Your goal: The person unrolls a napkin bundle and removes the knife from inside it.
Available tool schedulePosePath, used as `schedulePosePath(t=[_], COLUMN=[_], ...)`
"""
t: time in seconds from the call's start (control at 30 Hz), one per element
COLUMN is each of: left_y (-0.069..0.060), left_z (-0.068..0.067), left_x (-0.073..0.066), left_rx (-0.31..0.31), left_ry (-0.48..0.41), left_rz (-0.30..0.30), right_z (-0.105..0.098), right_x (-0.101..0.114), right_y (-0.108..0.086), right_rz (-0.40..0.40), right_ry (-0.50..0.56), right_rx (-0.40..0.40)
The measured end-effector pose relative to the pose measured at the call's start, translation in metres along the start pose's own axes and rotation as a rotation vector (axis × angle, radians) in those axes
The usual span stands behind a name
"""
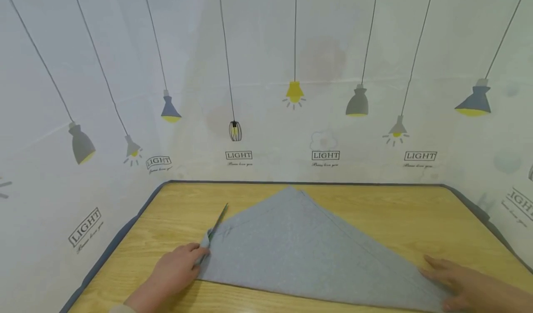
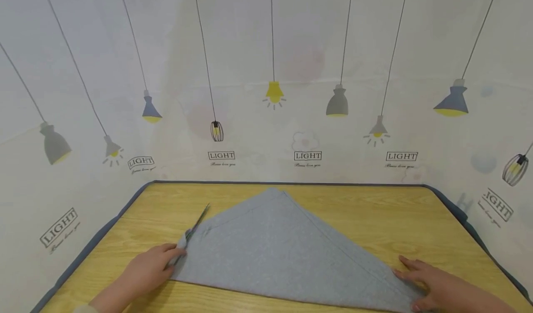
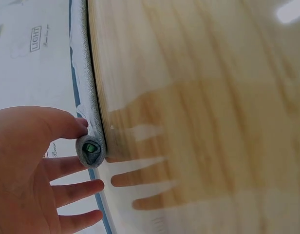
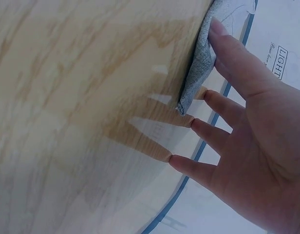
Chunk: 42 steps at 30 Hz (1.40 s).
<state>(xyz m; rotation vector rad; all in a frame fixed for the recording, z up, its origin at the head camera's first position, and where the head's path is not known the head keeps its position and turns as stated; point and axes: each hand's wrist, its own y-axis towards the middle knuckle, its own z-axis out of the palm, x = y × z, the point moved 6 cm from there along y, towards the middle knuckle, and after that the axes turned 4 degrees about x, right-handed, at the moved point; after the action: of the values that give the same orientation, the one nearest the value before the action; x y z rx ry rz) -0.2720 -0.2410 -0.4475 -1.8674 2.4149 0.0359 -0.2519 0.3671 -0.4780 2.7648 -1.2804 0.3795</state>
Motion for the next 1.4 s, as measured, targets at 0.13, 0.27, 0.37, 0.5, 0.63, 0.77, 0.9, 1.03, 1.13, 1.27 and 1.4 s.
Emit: schedulePosePath(t=[0.13,0.27,0.37,0.5,0.63,0.77,0.9,1.03,1.13,1.27,1.4], left_y=[0.001,0.003,0.002,0.0,-0.002,-0.004,-0.005,-0.003,-0.002,-0.004,-0.003], left_z=[0.002,0.003,0.003,0.003,-0.001,-0.003,-0.004,-0.006,-0.009,-0.011,-0.01], left_x=[0.004,0.01,0.013,0.015,0.017,0.022,0.028,0.03,0.029,0.027,0.029], left_rx=[0.022,0.04,0.048,0.045,0.005,-0.051,-0.085,-0.079,-0.07,-0.074,-0.044], left_ry=[0.001,0.015,0.012,0.024,0.062,0.062,0.071,0.082,0.08,0.08,0.078], left_rz=[-0.012,-0.028,-0.031,-0.027,-0.003,0.021,0.037,0.038,0.043,0.05,0.026], right_z=[0.0,0.002,0.003,0.002,0.002,0.001,0.002,0.002,0.001,-0.001,-0.002], right_x=[0.001,0.0,-0.002,-0.003,-0.004,-0.004,-0.004,-0.004,-0.002,-0.001,-0.001], right_y=[0.0,-0.001,-0.001,0.0,0.0,-0.001,0.002,0.002,0.0,-0.001,-0.001], right_rz=[-0.023,-0.048,-0.037,-0.039,-0.035,0.0,0.051,0.061,-0.014,-0.039,-0.019], right_ry=[-0.026,-0.043,-0.033,-0.032,0.009,0.039,0.035,0.063,0.06,0.035,0.001], right_rx=[-0.021,-0.061,-0.055,-0.048,-0.017,0.019,0.064,0.084,0.026,0.008,0.021])
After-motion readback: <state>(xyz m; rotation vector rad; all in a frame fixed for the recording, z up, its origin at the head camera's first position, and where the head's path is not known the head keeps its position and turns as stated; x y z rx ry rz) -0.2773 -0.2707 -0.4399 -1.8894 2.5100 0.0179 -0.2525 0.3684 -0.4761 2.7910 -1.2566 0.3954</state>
